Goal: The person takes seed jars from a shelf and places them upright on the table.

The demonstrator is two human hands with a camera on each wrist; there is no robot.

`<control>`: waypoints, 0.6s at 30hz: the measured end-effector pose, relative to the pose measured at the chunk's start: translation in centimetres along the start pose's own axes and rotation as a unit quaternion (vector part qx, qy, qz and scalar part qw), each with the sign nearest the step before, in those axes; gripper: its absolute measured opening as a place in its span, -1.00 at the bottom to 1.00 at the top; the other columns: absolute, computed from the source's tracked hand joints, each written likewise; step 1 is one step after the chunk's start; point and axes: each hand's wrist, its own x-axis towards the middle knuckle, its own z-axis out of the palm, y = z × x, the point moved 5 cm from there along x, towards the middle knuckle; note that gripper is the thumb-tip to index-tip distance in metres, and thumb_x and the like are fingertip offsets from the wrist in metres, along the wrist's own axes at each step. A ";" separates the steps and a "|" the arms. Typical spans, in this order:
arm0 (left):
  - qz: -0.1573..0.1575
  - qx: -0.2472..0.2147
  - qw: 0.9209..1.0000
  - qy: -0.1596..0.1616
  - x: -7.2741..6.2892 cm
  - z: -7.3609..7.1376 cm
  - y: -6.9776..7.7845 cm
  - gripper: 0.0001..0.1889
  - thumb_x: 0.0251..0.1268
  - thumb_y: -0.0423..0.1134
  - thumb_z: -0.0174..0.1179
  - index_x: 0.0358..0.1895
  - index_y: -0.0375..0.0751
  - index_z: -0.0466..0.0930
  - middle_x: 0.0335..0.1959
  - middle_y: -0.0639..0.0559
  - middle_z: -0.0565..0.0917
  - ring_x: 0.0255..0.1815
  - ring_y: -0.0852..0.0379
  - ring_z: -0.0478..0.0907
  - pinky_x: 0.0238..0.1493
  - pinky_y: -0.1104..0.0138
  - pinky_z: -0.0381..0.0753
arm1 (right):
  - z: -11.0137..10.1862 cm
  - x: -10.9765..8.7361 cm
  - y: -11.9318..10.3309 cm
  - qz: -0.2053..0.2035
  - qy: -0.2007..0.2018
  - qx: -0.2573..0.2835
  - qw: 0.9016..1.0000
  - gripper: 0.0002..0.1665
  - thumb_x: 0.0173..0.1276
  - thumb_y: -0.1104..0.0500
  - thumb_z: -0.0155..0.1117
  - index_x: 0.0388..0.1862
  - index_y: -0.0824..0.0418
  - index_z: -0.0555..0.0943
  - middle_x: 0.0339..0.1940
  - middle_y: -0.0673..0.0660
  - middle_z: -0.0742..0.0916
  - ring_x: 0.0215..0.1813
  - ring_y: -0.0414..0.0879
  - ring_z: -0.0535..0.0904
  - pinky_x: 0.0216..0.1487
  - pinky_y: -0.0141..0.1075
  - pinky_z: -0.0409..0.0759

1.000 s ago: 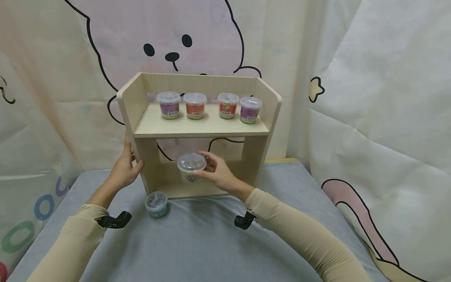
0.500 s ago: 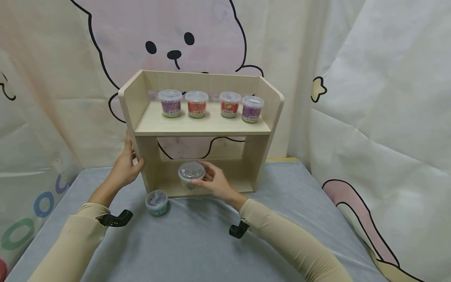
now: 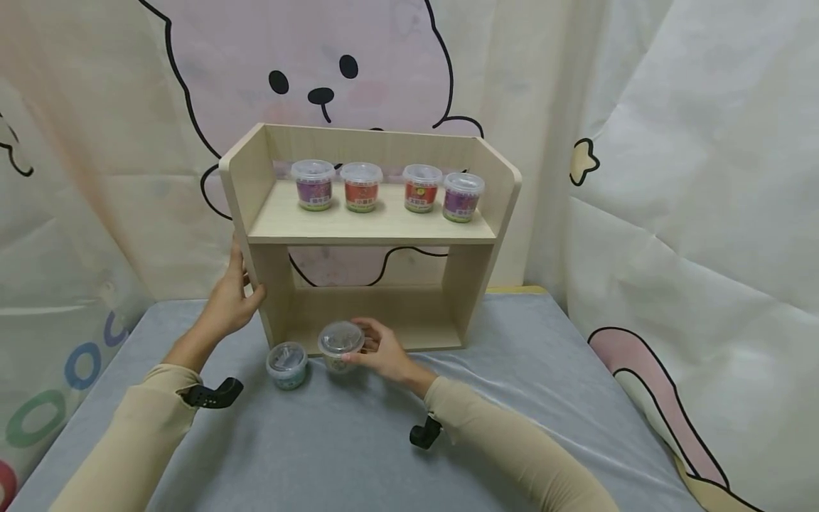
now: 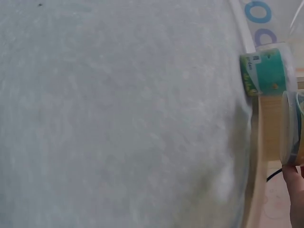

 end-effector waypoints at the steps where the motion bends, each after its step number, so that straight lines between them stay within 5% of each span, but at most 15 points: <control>1: 0.001 0.002 1.000 0.000 0.0 0.0 0.0 0.09 0.35 -0.53 0.05 0.63 0.09 -0.59 0.51 -0.61 0.13 0.31 -0.71 0.32 0.14 -0.42 0.43 | 0.2 0.0 0.3 0.003 -0.001 0.002 1.000 -0.15 0.29 0.38 0.41 0.51 0.35 0.27 0.33 0.41 0.56 0.27 0.15 0.62 0.19 -0.28 0.63; 18: -0.011 -0.010 1.000 -0.010 0.0 0.0 0.0 0.10 0.36 -0.52 0.04 0.62 0.16 -0.62 0.53 -0.58 0.12 0.34 -0.70 0.29 0.16 -0.42 0.42 | 2.2 0.4 3.4 0.063 0.000 -0.005 0.998 -0.19 0.22 0.36 0.47 0.41 0.25 0.33 0.26 0.32 0.60 0.22 0.09 0.65 0.11 -0.27 0.66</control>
